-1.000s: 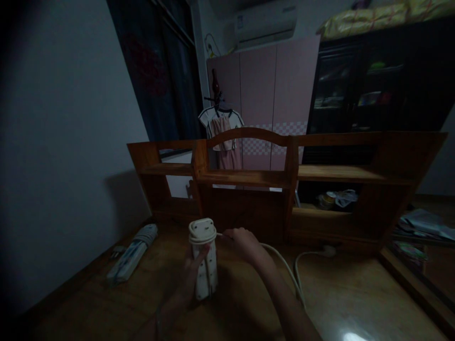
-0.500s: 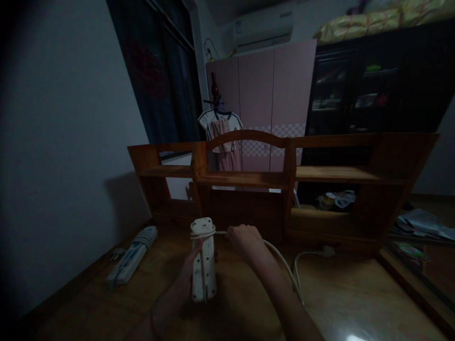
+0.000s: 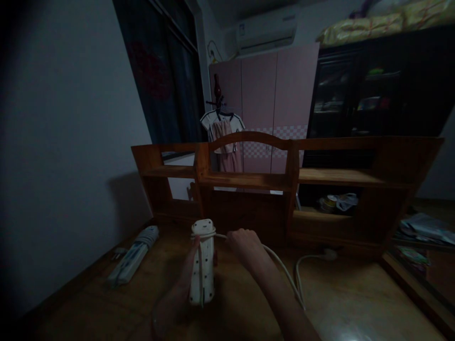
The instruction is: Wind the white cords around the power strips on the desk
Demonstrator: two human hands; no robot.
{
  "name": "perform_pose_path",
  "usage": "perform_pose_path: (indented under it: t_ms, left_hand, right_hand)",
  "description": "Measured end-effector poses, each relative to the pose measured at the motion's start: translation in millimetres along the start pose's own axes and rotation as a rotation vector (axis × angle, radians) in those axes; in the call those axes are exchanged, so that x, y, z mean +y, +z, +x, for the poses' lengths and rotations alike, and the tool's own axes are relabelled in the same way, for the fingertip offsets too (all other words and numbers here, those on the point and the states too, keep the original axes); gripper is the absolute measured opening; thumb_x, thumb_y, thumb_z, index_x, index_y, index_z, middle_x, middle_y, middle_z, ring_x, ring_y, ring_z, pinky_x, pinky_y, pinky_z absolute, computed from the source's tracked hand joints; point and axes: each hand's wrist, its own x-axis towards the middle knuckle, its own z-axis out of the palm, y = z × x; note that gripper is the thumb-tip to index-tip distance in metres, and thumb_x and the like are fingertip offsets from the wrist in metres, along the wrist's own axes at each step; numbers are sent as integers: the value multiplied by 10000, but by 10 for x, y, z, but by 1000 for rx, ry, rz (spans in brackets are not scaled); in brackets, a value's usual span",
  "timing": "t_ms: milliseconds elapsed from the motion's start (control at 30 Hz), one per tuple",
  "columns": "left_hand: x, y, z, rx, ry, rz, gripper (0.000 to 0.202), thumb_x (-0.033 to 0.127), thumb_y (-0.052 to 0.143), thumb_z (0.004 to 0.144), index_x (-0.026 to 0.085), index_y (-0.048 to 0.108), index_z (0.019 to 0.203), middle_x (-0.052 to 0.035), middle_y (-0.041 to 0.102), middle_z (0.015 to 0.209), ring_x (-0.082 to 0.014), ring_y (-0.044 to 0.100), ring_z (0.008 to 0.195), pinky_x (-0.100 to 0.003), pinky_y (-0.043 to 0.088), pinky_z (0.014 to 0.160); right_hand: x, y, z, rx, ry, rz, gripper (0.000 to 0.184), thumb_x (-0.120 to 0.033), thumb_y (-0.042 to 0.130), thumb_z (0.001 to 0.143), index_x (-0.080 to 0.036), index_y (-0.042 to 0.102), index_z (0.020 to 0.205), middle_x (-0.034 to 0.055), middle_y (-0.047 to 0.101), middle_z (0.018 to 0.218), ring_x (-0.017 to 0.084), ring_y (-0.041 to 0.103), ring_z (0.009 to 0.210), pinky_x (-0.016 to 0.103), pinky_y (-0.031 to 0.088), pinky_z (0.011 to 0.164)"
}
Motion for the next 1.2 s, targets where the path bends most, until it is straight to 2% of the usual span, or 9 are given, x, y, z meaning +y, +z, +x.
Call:
perform_pose_path:
  t_ms: [100, 267, 467, 667, 900, 967, 1200]
  left_hand:
    - [70, 16, -43, -44, 69, 59, 656, 754, 454, 750, 116, 601, 715, -52, 597, 570, -136, 548, 461, -227, 412, 436]
    - [135, 55, -110, 49, 201, 138, 587, 712, 522, 739, 151, 606, 889, -28, 622, 636, -145, 581, 510, -229, 439, 475]
    - [60, 12, -35, -4, 105, 153, 671, 779, 443, 729, 126, 598, 713, -62, 610, 581, -154, 570, 483, -247, 445, 475]
    - [53, 23, -53, -40, 87, 140, 694, 781, 432, 735, 112, 615, 726, -79, 615, 590, -165, 579, 483, -245, 429, 441]
    - [31, 64, -105, 59, 145, 194, 641, 734, 537, 707, 107, 615, 818, -64, 627, 592, -174, 591, 479, -261, 456, 454]
    - [26, 77, -118, 31, 131, 176, 624, 719, 541, 719, 109, 614, 828, -66, 630, 604, -174, 594, 492, -261, 459, 454]
    - [0, 60, -171, -114, -48, 13, 542, 625, 554, 791, 99, 633, 895, -97, 672, 758, -179, 629, 606, -278, 505, 551]
  right_hand:
    - [-31, -28, -20, -4, 0, -5, 285, -299, 431, 965, -196, 695, 932, 96, 707, 851, 254, 682, 815, 289, 459, 650]
    - [-50, -36, -44, -28, 22, 2, 265, -286, 461, 953, -187, 705, 922, 106, 705, 868, 258, 678, 835, 306, 469, 676]
    - [-108, -2, -39, -28, 8, -40, 252, -253, 477, 945, -168, 710, 906, 118, 700, 846, 259, 677, 818, 302, 468, 664]
    - [-135, -8, -74, 31, -2, -53, 246, -237, 490, 929, -157, 703, 836, 112, 695, 806, 273, 674, 780, 318, 472, 637]
    - [-66, -3, -121, 11, 44, -22, 225, -135, 476, 888, -181, 695, 858, 89, 696, 839, 257, 672, 796, 310, 469, 651]
    - [-21, -13, -121, 15, 60, -6, 229, -166, 474, 897, -189, 701, 874, 90, 698, 843, 262, 673, 802, 314, 467, 652]
    - [69, -43, -110, -1, 98, 11, 236, -252, 488, 911, -192, 713, 871, 104, 703, 846, 266, 676, 810, 300, 449, 648]
